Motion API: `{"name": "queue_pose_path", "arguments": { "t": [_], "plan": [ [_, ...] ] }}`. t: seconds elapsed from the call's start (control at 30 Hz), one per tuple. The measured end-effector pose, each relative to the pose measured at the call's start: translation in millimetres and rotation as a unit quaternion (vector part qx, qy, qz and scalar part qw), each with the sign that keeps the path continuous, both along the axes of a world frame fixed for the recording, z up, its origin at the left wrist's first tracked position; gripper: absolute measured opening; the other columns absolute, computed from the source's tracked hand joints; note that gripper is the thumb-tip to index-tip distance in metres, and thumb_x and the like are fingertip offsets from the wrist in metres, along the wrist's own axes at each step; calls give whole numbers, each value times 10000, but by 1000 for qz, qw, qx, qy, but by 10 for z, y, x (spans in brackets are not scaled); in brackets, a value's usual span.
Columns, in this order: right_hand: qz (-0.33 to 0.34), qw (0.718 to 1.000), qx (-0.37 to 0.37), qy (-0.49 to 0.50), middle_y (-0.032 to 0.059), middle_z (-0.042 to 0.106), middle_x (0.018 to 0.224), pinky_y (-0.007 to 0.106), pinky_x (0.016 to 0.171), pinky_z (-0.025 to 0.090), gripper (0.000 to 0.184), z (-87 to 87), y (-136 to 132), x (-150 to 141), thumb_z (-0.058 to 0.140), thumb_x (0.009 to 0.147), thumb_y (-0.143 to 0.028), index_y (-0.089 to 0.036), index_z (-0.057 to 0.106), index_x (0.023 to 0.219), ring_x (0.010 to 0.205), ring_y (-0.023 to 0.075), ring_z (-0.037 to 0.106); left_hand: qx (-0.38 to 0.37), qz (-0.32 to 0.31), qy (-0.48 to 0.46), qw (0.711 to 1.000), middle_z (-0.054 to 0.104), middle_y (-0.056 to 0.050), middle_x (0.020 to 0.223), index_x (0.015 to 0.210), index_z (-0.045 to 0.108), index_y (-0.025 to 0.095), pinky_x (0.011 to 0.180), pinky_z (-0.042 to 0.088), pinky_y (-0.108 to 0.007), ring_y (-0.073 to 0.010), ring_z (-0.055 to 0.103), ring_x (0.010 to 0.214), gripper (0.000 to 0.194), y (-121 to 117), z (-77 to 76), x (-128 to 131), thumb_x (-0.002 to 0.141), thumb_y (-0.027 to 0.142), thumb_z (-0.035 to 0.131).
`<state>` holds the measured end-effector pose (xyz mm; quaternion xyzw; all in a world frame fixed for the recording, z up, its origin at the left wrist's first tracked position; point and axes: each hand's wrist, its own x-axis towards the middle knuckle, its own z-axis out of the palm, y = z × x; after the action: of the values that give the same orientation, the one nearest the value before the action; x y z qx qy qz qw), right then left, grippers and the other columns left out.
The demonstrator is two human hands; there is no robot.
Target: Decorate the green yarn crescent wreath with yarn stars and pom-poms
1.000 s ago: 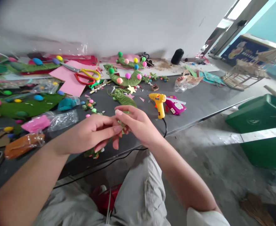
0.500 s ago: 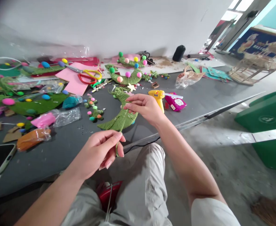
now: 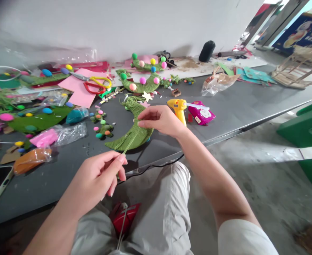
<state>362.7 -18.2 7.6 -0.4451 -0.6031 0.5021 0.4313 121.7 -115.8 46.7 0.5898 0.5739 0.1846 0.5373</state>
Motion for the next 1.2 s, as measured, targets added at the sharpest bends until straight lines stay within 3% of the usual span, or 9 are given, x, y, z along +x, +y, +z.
{"name": "queue_pose_path", "arguments": {
  "t": [0.4, 0.67, 0.8, 0.9, 1.0, 1.1, 1.17, 1.2],
  "plan": [
    [32, 997, 19, -74, 41, 766, 887, 315, 746, 567, 257, 164, -3, 57, 839, 781, -406, -194, 793, 919, 808, 174, 686, 0, 19, 0, 1000, 667, 5, 656, 784, 624, 200, 442, 351, -228, -94, 493, 401, 354, -73, -59, -60, 969, 495, 561],
    [31, 993, 32, -105, 44, 751, 829, 306, 711, 575, 263, 274, -96, 25, 834, 794, -409, -178, 763, 899, 751, 161, 670, 38, 5, 16, 999, 655, 22, 640, 740, 588, 199, 465, 370, -217, -90, 508, 407, 391, -128, -149, -88, 984, 500, 536],
    [43, 991, 46, -121, 50, 752, 844, 315, 712, 577, 271, 418, -213, -7, 835, 799, -419, -183, 767, 913, 764, 171, 676, 45, 12, 14, 999, 689, 9, 691, 789, 624, 203, 472, 400, -223, -93, 518, 416, 370, -174, -166, -159, 986, 504, 539],
    [56, 988, 61, -134, 47, 753, 852, 309, 715, 574, 247, 575, -321, -19, 829, 812, -404, -189, 773, 918, 773, 169, 679, 31, 0, 0, 1000, 742, -18, 788, 964, 691, 208, 455, 427, -225, -102, 551, 438, 346, -248, -188, -284, 986, 523, 548],
    [83, 984, 65, -146, 34, 747, 836, 295, 704, 572, 212, 768, -435, -72, 812, 834, -387, -198, 776, 923, 756, 155, 665, 12, -3, -14, 1000, 696, 3, 639, 1175, 693, 206, 417, 439, -218, -131, 570, 441, 406, -344, -195, -416, 974, 541, 584],
    [112, 977, 61, -171, 26, 748, 829, 282, 698, 568, 202, 949, -540, -180, 799, 843, -384, -198, 780, 920, 755, 145, 655, 46, 57, -52, 996, 629, 32, 536, 1221, 695, 199, 417, 475, -206, -131, 567, 431, 410, -387, -137, -473, 953, 505, 647],
    [122, 973, 65, -187, 19, 752, 835, 279, 700, 567, 211, 1033, -595, -261, 789, 844, -396, -199, 781, 918, 761, 142, 656, 96, 100, -92, 986, 712, 0, 680, 1212, 706, 203, 436, 508, -198, -112, 593, 461, 369, -351, -67, -453, 939, 451, 689],
    [127, 971, 70, -193, 15, 752, 836, 279, 699, 565, 216, 1063, -618, -298, 785, 844, -401, -199, 782, 922, 764, 142, 657, 121, 100, -116, 981, 765, -35, 844, 1213, 708, 205, 439, 518, -196, -103, 616, 492, 360, -314, -30, -430, 929, 427, 709]
  ]
}}
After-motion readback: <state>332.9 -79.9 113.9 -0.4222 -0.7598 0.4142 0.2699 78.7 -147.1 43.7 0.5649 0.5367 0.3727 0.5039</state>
